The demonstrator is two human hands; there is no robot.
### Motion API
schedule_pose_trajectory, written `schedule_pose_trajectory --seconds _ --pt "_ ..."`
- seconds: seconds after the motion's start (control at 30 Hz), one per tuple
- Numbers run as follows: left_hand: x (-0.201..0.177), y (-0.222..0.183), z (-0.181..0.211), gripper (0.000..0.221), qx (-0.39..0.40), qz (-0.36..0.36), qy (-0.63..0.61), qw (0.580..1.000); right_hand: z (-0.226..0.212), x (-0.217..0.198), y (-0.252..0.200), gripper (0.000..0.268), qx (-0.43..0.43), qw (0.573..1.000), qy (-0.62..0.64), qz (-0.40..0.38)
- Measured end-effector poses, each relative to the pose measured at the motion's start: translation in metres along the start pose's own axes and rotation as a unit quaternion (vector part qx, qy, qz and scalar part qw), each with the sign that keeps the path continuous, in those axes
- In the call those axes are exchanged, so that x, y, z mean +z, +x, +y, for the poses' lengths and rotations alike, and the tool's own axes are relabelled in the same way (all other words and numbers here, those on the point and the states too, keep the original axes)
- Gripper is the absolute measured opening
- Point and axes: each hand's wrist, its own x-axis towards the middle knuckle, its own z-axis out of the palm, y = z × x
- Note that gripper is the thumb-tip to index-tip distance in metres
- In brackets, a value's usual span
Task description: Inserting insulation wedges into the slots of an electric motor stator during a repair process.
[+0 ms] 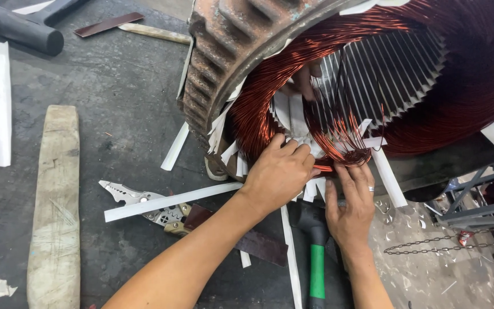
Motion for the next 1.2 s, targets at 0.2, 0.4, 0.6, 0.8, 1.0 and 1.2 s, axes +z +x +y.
schedule_pose_trajectory --seconds 0.2,0.4,0.6,0.8,1.0,1.2 --pt "0.001 0.001 0.000 0.025 0.004 0.004 0.004 1.000 -0.003 -0.001 0.002 0.035 0.000 1.000 0.002 0.001" --pt "-0.005 0.004 0.001 0.028 0.003 0.005 0.002 1.000 -0.001 0.000 0.000 0.034 0.000 1.000 -0.003 0.002" --pt "0.003 -0.001 -0.001 0.027 0.006 0.005 0.001 1.000 -0.008 -0.014 0.010 0.035 -0.016 1.000 -0.003 -0.003" --pt "-0.012 0.005 0.005 0.030 -0.029 -0.112 0.093 0.989 -0.031 -0.063 0.032 0.020 0.013 0.996 0.041 -0.079" --pt "-0.015 0.005 0.003 0.032 -0.029 -0.124 0.087 0.988 -0.054 -0.079 0.057 0.019 -0.032 0.998 0.012 -0.055" --pt "0.007 0.000 -0.004 0.010 0.025 0.028 0.023 0.999 -0.060 -0.050 0.079 0.041 -0.115 0.985 -0.032 -0.125"
